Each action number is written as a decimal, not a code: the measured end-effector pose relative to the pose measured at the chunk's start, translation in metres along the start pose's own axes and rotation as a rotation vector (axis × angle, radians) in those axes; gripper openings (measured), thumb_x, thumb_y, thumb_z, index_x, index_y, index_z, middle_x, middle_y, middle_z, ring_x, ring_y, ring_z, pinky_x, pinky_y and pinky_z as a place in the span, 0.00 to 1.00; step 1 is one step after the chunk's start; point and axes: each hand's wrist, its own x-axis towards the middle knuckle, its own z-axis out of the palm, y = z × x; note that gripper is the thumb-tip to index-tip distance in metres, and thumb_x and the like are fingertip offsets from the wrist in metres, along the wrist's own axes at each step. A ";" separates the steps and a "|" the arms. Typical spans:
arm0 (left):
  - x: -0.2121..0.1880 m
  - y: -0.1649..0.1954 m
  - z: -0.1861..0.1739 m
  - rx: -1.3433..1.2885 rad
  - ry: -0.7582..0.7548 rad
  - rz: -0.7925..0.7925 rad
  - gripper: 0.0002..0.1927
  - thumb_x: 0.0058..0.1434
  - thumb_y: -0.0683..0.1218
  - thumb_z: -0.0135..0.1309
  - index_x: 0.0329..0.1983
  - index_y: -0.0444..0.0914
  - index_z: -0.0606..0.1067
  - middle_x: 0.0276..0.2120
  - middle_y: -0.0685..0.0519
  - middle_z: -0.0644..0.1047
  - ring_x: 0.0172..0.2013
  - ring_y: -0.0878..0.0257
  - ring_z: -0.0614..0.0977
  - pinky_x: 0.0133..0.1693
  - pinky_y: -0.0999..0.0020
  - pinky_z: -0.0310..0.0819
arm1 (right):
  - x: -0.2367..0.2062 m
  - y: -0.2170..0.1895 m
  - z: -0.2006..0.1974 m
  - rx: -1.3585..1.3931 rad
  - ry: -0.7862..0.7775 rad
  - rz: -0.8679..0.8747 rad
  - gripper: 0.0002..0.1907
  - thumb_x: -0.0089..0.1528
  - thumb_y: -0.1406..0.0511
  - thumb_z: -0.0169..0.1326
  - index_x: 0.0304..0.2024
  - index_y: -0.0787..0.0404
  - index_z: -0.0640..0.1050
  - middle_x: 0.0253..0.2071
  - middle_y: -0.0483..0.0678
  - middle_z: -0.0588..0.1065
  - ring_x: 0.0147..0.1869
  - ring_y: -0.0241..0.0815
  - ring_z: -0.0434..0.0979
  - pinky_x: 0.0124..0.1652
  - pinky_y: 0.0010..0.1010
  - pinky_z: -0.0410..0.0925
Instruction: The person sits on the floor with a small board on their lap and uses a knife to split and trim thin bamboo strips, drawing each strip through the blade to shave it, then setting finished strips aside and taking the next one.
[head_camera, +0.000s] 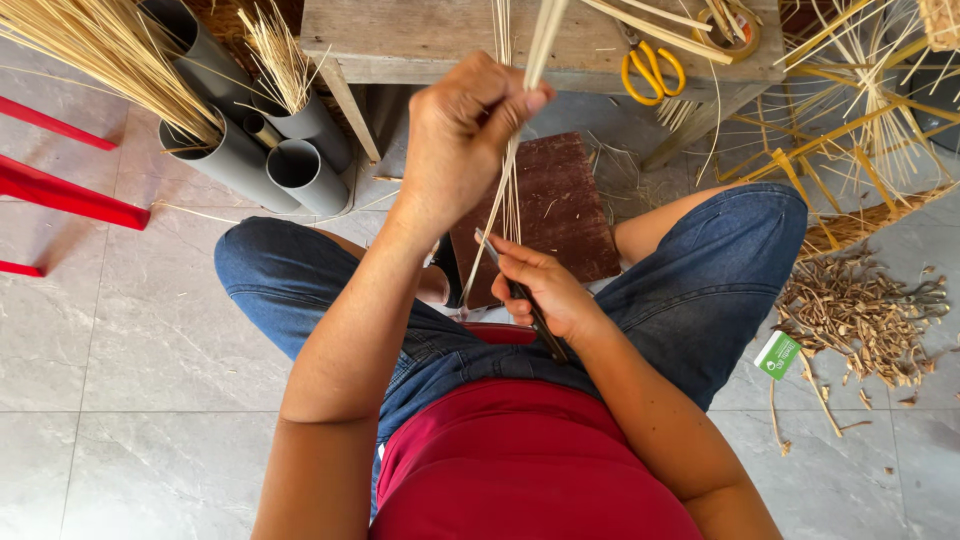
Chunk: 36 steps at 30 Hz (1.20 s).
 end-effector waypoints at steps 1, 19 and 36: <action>0.002 -0.004 -0.001 -0.001 -0.002 -0.028 0.05 0.68 0.42 0.63 0.45 0.38 0.83 0.34 0.54 0.79 0.32 0.67 0.79 0.35 0.72 0.76 | 0.001 -0.001 -0.003 0.008 0.002 -0.004 0.27 0.71 0.62 0.45 0.73 0.51 0.64 0.28 0.46 0.72 0.21 0.31 0.63 0.20 0.24 0.58; -0.048 -0.040 0.018 -0.003 -0.186 -0.203 0.02 0.64 0.39 0.61 0.38 0.35 0.81 0.34 0.53 0.80 0.32 0.66 0.82 0.34 0.71 0.76 | -0.011 -0.025 -0.012 0.027 0.057 -0.090 0.28 0.71 0.62 0.45 0.74 0.50 0.61 0.29 0.51 0.74 0.21 0.33 0.65 0.20 0.23 0.60; -0.034 -0.042 0.009 -0.023 -0.077 -0.153 0.01 0.67 0.39 0.61 0.39 0.36 0.83 0.35 0.55 0.80 0.33 0.70 0.81 0.35 0.74 0.77 | 0.003 0.003 -0.013 -0.009 0.000 0.049 0.28 0.70 0.62 0.46 0.74 0.50 0.63 0.27 0.48 0.73 0.19 0.32 0.65 0.18 0.23 0.60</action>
